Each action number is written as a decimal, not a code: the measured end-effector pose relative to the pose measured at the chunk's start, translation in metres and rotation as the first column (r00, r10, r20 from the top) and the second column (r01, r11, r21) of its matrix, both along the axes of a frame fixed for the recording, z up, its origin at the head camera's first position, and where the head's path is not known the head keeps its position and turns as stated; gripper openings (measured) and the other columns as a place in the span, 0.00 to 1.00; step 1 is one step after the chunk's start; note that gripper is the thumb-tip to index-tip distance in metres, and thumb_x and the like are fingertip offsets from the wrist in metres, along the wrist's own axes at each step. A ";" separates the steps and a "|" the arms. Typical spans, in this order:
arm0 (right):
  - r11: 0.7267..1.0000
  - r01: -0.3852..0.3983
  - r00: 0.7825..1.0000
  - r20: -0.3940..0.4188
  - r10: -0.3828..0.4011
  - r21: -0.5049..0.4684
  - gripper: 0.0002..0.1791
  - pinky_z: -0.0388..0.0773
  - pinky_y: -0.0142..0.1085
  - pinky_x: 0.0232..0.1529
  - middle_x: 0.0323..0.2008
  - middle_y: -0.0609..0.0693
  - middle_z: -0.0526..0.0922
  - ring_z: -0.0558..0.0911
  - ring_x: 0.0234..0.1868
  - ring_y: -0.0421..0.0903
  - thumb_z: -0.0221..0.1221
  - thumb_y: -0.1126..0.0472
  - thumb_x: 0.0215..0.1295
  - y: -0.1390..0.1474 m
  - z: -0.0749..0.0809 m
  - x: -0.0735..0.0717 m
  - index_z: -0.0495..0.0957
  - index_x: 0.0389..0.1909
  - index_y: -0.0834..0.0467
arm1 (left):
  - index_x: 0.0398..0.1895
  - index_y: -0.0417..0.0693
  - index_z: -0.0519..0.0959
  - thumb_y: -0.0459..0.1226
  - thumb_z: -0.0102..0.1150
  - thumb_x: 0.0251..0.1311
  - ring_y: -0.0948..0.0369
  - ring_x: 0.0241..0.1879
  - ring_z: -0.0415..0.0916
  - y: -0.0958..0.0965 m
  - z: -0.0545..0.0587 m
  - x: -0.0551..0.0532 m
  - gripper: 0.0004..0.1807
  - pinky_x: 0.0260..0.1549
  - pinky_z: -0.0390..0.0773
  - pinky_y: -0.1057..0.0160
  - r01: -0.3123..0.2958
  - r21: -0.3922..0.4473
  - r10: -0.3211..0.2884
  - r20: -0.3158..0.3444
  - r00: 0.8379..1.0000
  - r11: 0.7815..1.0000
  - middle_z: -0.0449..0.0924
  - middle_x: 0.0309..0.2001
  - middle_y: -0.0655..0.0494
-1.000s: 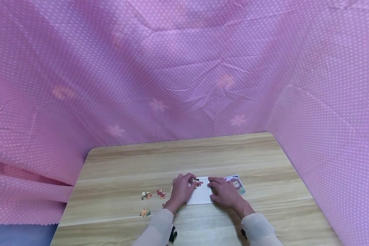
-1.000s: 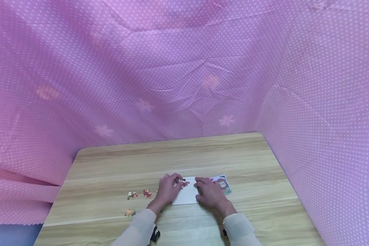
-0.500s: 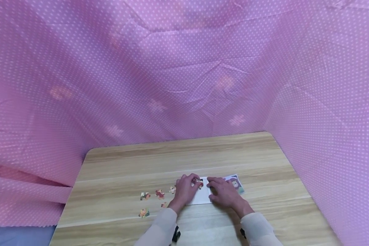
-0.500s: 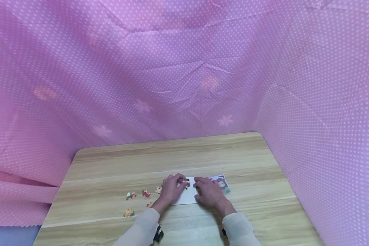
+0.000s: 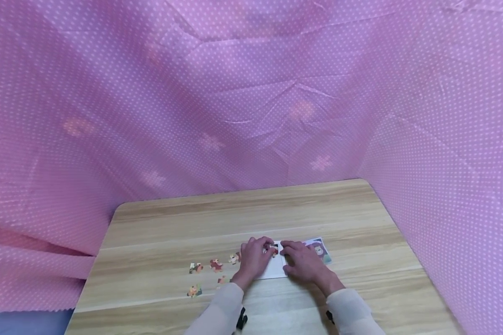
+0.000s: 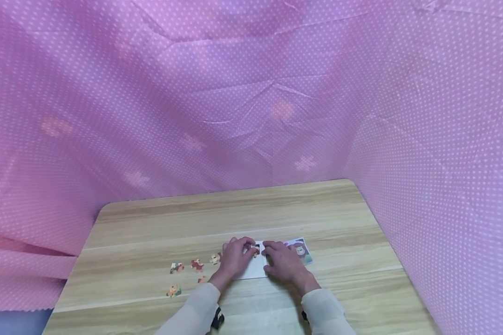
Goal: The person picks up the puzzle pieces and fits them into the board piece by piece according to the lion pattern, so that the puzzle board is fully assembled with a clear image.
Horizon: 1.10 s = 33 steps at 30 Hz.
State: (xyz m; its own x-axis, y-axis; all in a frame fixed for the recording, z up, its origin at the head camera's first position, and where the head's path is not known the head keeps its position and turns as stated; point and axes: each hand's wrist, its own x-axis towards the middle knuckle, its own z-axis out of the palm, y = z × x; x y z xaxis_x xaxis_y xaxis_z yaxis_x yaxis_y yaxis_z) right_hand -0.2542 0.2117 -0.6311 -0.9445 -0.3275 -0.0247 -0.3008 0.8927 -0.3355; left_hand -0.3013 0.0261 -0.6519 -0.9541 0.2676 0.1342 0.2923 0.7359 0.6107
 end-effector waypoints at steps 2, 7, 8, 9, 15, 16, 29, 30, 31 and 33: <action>1.000 0.010 1.000 0.000 -0.010 0.001 0.24 0.63 0.57 0.64 0.69 0.47 0.67 0.67 0.69 0.52 0.62 0.46 0.58 -0.003 -0.001 -0.004 0.77 0.56 0.46 | 0.42 0.64 0.82 0.49 0.64 0.56 0.67 0.34 0.67 -0.001 -0.001 -0.006 0.11 0.41 0.59 0.61 0.014 -0.010 -0.014 -0.014 1.000 1.000 0.81 0.32 0.71; 1.000 0.015 1.000 -0.010 -0.015 0.012 0.24 0.63 0.56 0.65 0.69 0.47 0.68 0.68 0.69 0.52 0.63 0.46 0.58 -0.004 -0.003 -0.006 0.77 0.56 0.46 | 0.44 0.64 0.82 0.52 0.65 0.54 0.65 0.39 0.69 -0.003 -0.001 -0.006 0.14 0.42 0.60 0.59 0.018 -0.056 -0.020 -0.041 0.999 0.998 0.84 0.41 0.68; 1.000 0.016 1.000 -0.012 -0.016 0.015 0.24 0.63 0.56 0.64 0.69 0.47 0.68 0.68 0.69 0.52 0.63 0.46 0.58 -0.004 -0.003 -0.006 0.77 0.56 0.46 | 0.45 0.64 0.82 0.53 0.65 0.54 0.64 0.41 0.69 -0.004 -0.001 -0.006 0.15 0.43 0.61 0.59 0.019 -0.067 -0.022 -0.046 0.999 0.998 0.83 0.43 0.67; 1.000 0.016 1.000 -0.014 -0.016 0.017 0.24 0.63 0.56 0.64 0.69 0.47 0.68 0.68 0.69 0.52 0.63 0.46 0.58 -0.004 -0.003 -0.006 0.77 0.56 0.46 | 0.45 0.64 0.82 0.53 0.65 0.54 0.64 0.43 0.70 -0.004 -0.001 -0.005 0.16 0.43 0.61 0.59 0.020 -0.081 -0.024 -0.056 0.998 0.996 0.83 0.45 0.67; 1.000 0.018 1.000 -0.026 -0.018 0.013 0.24 0.64 0.57 0.64 0.69 0.48 0.69 0.68 0.68 0.53 0.63 0.46 0.57 -0.004 -0.003 -0.005 0.77 0.55 0.47 | 0.47 0.63 0.81 0.56 0.63 0.54 0.60 0.49 0.70 -0.008 0.000 -0.005 0.18 0.49 0.63 0.54 0.047 -0.141 -0.064 -0.119 0.991 0.989 0.79 0.51 0.63; 1.000 0.018 0.999 -0.027 -0.018 0.012 0.24 0.64 0.57 0.64 0.68 0.48 0.69 0.69 0.68 0.53 0.64 0.46 0.57 -0.004 -0.003 -0.005 0.77 0.55 0.47 | 0.46 0.63 0.81 0.56 0.63 0.54 0.60 0.49 0.70 -0.009 0.000 -0.005 0.18 0.49 0.63 0.53 0.054 -0.149 -0.073 -0.127 0.989 0.987 0.79 0.51 0.63; 1.000 0.005 0.999 -0.047 -0.004 0.018 0.24 0.66 0.56 0.63 0.68 0.47 0.69 0.69 0.68 0.52 0.63 0.46 0.57 -0.001 -0.005 -0.002 0.77 0.55 0.47 | 0.45 0.63 0.81 0.53 0.62 0.55 0.61 0.50 0.67 -0.009 0.000 -0.001 0.16 0.48 0.62 0.51 0.085 -0.240 -0.119 -0.131 0.984 0.967 0.75 0.52 0.64; 1.000 0.005 0.999 -0.047 -0.004 0.019 0.24 0.66 0.56 0.62 0.68 0.47 0.69 0.69 0.67 0.52 0.63 0.46 0.57 0.000 -0.005 -0.002 0.77 0.55 0.47 | 0.45 0.63 0.81 0.53 0.62 0.55 0.60 0.50 0.67 -0.009 0.000 -0.001 0.16 0.47 0.62 0.51 0.084 -0.243 -0.120 -0.135 0.984 0.966 0.75 0.51 0.64; 1.000 0.004 0.999 -0.047 -0.003 0.020 0.24 0.67 0.56 0.62 0.68 0.47 0.69 0.70 0.67 0.52 0.63 0.45 0.57 0.000 -0.005 -0.002 0.77 0.55 0.47 | 0.45 0.63 0.81 0.53 0.62 0.55 0.60 0.50 0.67 -0.008 0.000 -0.001 0.15 0.46 0.62 0.52 0.083 -0.246 -0.120 -0.139 0.983 0.966 0.76 0.51 0.64; 1.000 0.005 0.999 -0.044 -0.005 0.014 0.24 0.67 0.56 0.62 0.68 0.47 0.69 0.70 0.67 0.52 0.63 0.45 0.57 0.000 -0.004 -0.001 0.77 0.55 0.47 | 0.45 0.63 0.81 0.52 0.62 0.55 0.60 0.49 0.67 -0.008 0.000 -0.001 0.15 0.45 0.61 0.52 0.079 -0.251 -0.118 -0.144 0.983 0.965 0.76 0.51 0.64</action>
